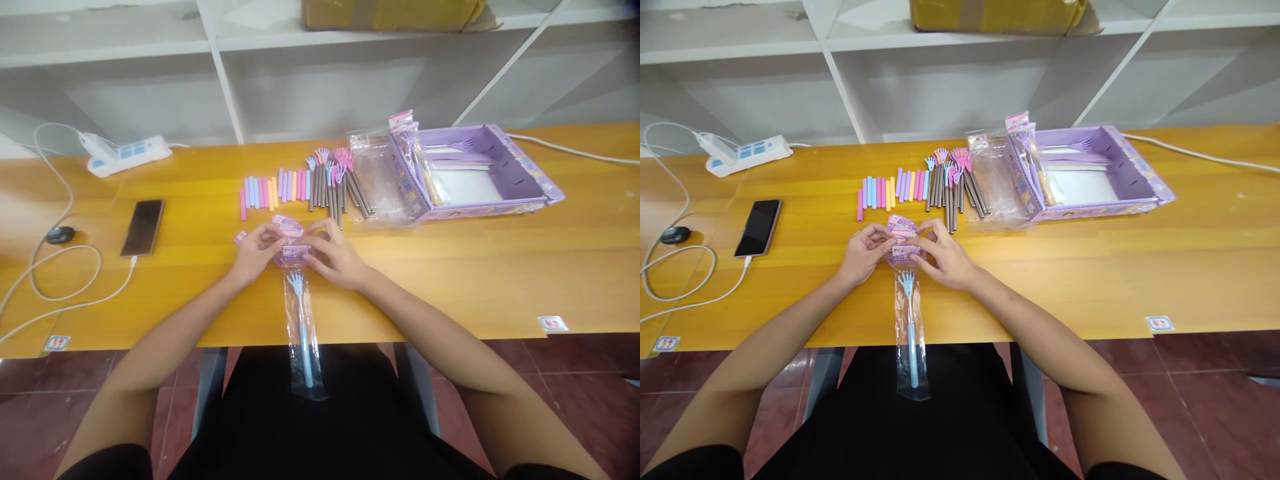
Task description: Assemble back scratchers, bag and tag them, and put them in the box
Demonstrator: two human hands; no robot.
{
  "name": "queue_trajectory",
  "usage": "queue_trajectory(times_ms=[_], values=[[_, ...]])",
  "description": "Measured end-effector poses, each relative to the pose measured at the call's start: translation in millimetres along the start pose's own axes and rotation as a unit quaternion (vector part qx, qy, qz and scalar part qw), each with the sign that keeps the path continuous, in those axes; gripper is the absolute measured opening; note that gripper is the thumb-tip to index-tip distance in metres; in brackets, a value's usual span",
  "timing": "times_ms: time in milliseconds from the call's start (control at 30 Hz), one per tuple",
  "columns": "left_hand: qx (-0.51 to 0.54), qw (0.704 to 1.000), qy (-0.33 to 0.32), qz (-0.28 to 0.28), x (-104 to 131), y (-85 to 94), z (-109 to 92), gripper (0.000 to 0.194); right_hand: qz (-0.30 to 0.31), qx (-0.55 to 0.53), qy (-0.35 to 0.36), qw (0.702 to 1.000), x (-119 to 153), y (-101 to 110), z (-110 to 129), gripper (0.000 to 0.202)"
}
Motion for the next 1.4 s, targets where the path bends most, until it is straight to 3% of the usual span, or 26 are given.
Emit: queue_trajectory(times_ms=[733, 933, 1133, 1267, 1400], values=[[-0.009, 1.0, -0.023, -0.014, 0.2, 2.6, -6.3, 0.036, 0.053, -0.01, 0.033, 0.998, 3.8, -8.5, 0.6, 0.031], [-0.011, 1.0, -0.021, 0.003, 0.7, 0.7, -3.7, 0.036, 0.057, -0.025, 0.013, 0.998, 3.0, -7.1, -0.6, 0.033], [-0.045, 0.998, 0.015, 0.051, 1.4, -3.3, -8.0, 0.042, 0.013, -0.049, -0.002, 0.999, -8.4, 1.8, -2.3, 0.025], [-0.129, 0.987, 0.044, 0.081, 15.1, -1.7, -11.4, 0.055, 0.038, 0.001, 0.005, 0.999, -10.9, 10.9, 13.1, 0.031], [-0.173, 0.977, 0.046, 0.115, 41.0, -6.1, -14.2, 0.052, 0.083, 0.088, 0.036, 0.992, 3.6, 11.1, 39.9, 0.044]])
Point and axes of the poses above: each hand's wrist, its own x-axis away from the middle knuckle, its own y-axis out of the back of the hand, z = x × y, the point moved 7 cm from there along -x, towards the middle knuckle, and after that the axes turned 4 degrees about -z, right-handed, at the moved point
